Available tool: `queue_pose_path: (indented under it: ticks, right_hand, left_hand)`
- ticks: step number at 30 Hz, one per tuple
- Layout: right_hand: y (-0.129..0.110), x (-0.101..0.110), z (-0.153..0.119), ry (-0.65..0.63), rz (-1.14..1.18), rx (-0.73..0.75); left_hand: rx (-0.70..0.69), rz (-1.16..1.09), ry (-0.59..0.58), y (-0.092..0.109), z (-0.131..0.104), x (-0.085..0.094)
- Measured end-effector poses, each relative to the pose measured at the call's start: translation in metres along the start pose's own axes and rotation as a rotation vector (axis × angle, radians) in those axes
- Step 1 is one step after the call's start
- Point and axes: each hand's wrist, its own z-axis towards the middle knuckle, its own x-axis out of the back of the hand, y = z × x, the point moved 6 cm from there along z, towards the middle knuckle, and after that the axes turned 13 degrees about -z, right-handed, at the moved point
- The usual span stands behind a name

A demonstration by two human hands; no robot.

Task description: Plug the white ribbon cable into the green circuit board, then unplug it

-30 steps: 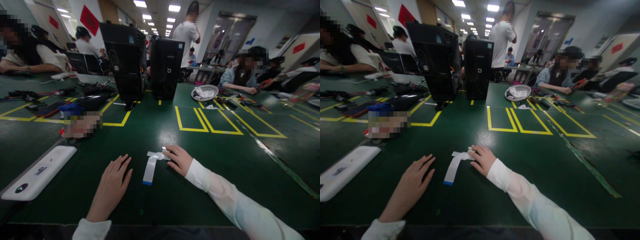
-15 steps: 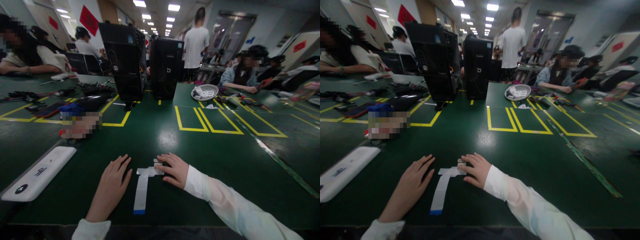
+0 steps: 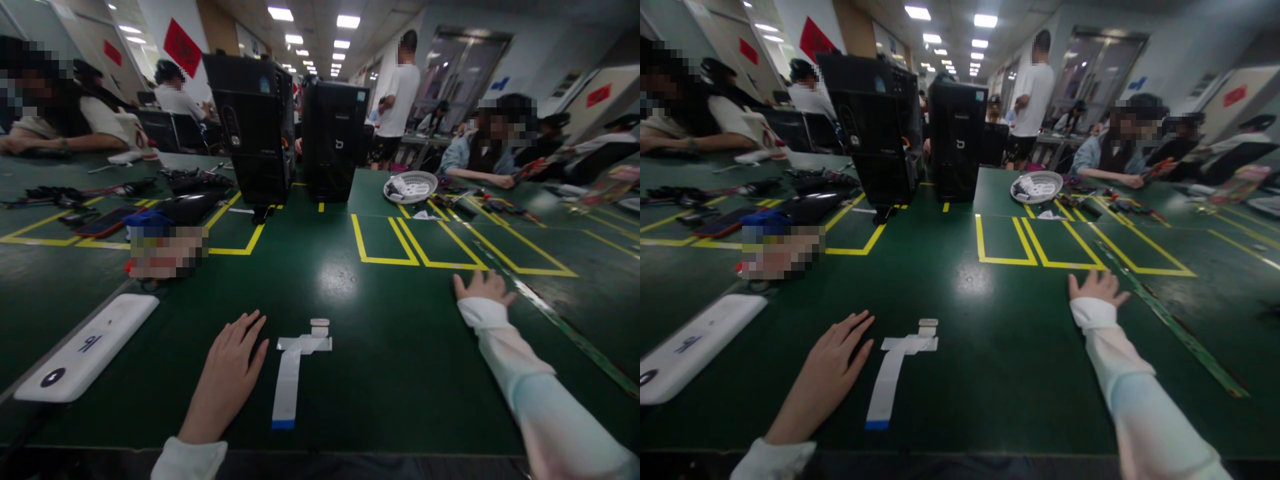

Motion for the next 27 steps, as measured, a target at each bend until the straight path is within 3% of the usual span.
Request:
queue_pose_path:
  ticks: [3,6,9,17,27]
  right_hand:
    - [0.061,-0.003,0.007,-0.009,-0.041,-0.300]
    - [0.090,-0.010,0.006,-0.122,-0.071,-0.395]
    - [0.095,-0.012,0.007,-0.199,-0.084,-0.337]
    - [0.092,-0.004,-0.002,-0.222,-0.088,-0.202]
    - [0.100,-0.023,-0.040,-0.056,-0.074,0.325]
  left_hand:
    - [-0.007,0.005,0.011,0.001,0.000,-0.001]
    - [-0.025,0.002,0.024,0.001,0.000,-0.001]
    - [-0.029,0.003,0.030,0.000,0.000,-0.001]
    - [-0.033,0.022,0.025,-0.001,-0.001,-0.002]
    - [-0.027,0.018,0.025,-0.002,-0.002,-0.004]
